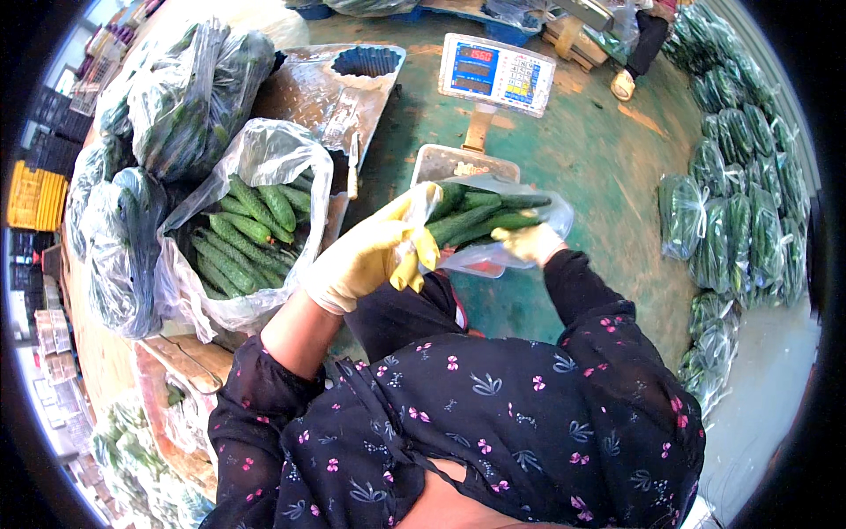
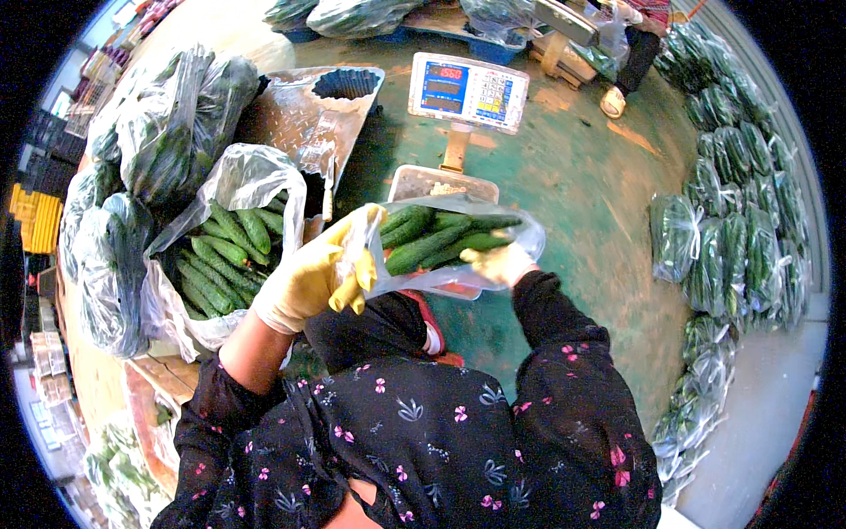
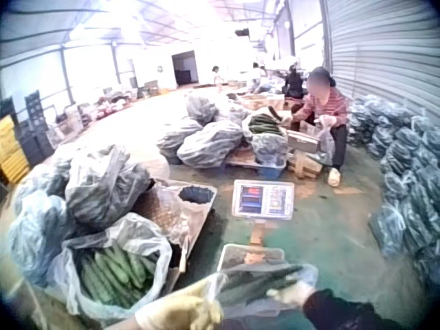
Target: The person sorts cucumbers from large piles and places them into plastic bags by hand, then weighs the bags on a scale and ties them closed.
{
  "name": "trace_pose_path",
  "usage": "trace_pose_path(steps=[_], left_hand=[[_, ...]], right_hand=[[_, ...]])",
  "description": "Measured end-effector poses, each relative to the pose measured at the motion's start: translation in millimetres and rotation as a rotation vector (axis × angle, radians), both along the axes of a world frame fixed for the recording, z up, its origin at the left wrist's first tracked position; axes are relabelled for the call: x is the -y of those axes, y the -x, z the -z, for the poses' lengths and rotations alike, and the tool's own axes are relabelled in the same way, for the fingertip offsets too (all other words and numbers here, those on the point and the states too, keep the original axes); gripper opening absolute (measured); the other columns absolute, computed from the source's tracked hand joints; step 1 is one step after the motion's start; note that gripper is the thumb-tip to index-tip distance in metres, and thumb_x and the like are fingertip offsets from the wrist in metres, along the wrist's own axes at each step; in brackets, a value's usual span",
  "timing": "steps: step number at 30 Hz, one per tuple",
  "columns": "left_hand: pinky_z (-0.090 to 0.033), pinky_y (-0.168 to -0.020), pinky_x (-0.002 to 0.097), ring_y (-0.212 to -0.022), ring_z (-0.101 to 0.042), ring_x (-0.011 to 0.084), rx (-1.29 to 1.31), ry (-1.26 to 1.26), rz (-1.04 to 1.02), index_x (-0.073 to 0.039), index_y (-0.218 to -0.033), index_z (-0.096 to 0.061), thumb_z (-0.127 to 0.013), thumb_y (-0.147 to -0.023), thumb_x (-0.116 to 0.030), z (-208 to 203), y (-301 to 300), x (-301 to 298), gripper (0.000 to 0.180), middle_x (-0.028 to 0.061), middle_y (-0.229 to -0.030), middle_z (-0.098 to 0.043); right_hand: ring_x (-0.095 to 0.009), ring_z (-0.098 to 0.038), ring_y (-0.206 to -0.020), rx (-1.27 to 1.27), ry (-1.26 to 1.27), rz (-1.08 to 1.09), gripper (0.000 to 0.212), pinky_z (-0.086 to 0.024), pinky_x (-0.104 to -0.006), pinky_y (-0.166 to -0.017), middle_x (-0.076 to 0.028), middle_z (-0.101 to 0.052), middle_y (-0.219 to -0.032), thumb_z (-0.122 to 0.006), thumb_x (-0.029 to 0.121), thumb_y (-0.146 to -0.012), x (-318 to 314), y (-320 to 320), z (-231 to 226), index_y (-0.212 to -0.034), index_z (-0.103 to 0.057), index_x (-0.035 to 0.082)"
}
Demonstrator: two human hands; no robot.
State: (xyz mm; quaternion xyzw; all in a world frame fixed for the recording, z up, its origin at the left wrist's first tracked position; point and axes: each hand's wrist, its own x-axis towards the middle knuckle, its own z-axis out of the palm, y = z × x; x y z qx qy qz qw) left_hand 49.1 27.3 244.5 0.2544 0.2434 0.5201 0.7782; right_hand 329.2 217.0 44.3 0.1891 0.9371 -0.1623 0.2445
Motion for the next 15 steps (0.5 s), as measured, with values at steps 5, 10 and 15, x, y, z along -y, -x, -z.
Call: trace_pose_path(steps=[5,10,15], left_hand=[[-0.053,-0.060,0.0288,-0.062,-0.063,0.0190,-0.033,0.022,-0.023,-0.008,-0.144,-0.029,-0.062,-0.090,-0.031,-3,-7,-17,0.068,0.0181,-0.088,-0.067],[-0.053,-0.067,0.0379,-0.072,-0.064,0.0192,-0.082,0.069,-0.092,-0.016,-0.148,-0.027,-0.062,-0.089,-0.037,-4,-5,-22,0.072,0.0191,-0.102,-0.065],[-0.053,-0.062,0.0332,-0.067,-0.063,0.0176,-0.126,0.081,-0.073,-0.013,-0.148,-0.028,-0.060,-0.090,-0.039,-7,0,-16,0.071,0.0190,-0.101,-0.065]], right_hand=[[-0.032,-0.061,-0.104,-0.590,1.075,1.709,0.041,-0.050,-0.0454,-0.081,-0.010,-0.061,-0.122,-0.053,0.037,-0.093,-46,-71,-34,-0.126,-0.052,0.012],[-0.035,-0.063,-0.103,-0.346,0.488,1.317,0.051,-0.052,-0.0439,-0.084,-0.019,-0.065,-0.114,-0.059,0.041,-0.088,-25,-65,-85,-0.119,-0.056,0.000],[-0.033,-0.063,-0.105,-0.407,0.099,0.574,0.047,-0.049,-0.0384,-0.092,-0.019,-0.066,-0.113,-0.058,0.035,-0.084,-7,-34,-80,-0.116,-0.064,0.001]])
